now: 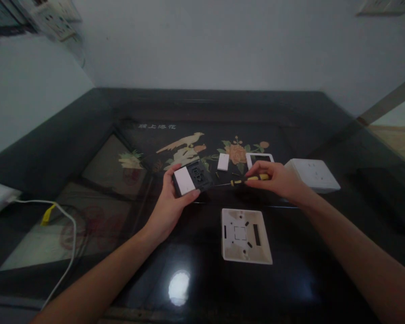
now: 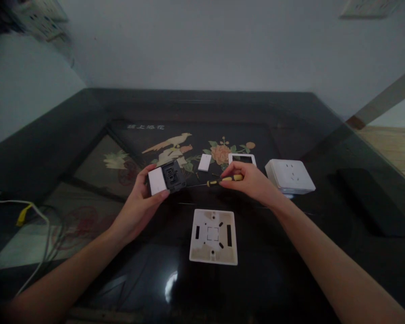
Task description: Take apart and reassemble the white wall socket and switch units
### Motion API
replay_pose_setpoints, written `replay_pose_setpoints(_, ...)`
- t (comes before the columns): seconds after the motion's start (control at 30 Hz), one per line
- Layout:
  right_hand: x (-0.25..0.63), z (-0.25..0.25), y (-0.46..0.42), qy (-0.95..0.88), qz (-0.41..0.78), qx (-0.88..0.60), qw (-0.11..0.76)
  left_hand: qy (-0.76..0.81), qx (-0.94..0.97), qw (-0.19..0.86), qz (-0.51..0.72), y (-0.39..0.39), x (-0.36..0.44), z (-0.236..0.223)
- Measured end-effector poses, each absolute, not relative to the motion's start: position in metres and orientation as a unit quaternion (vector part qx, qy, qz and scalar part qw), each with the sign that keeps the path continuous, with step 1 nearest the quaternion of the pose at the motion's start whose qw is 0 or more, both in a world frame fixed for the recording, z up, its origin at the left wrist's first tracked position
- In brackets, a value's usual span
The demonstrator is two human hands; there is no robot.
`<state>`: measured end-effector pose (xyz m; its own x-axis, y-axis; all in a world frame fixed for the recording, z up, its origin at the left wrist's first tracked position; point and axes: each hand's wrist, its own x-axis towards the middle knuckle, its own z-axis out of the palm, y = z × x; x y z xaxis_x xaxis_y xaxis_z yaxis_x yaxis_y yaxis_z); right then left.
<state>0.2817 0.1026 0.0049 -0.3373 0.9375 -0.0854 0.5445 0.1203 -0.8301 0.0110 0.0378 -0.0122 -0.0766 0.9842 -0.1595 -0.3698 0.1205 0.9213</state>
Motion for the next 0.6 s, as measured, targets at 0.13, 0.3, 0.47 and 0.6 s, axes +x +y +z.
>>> replay_pose_setpoints(0.13,0.275,0.001,0.100,-0.766,0.368,-0.497,0.179,0.461,0.408,0.584,0.530,0.035,0.012,-0.016)
replay_pose_setpoints(0.3,0.264,-0.003,0.090,-0.823,0.274,-0.480,0.134,0.459,0.467,0.573,0.493,0.033,0.012,-0.016)
replay_pose_setpoints(0.47,0.260,-0.008,0.085,-0.848,0.212,-0.469,0.125,0.446,0.525,0.550,0.472,0.033,0.011,-0.018)
replay_pose_setpoints(0.6,0.255,0.005,0.077,-0.850,0.171,-0.470,0.167,0.439,0.553,0.533,0.466,0.031,0.011,-0.020)
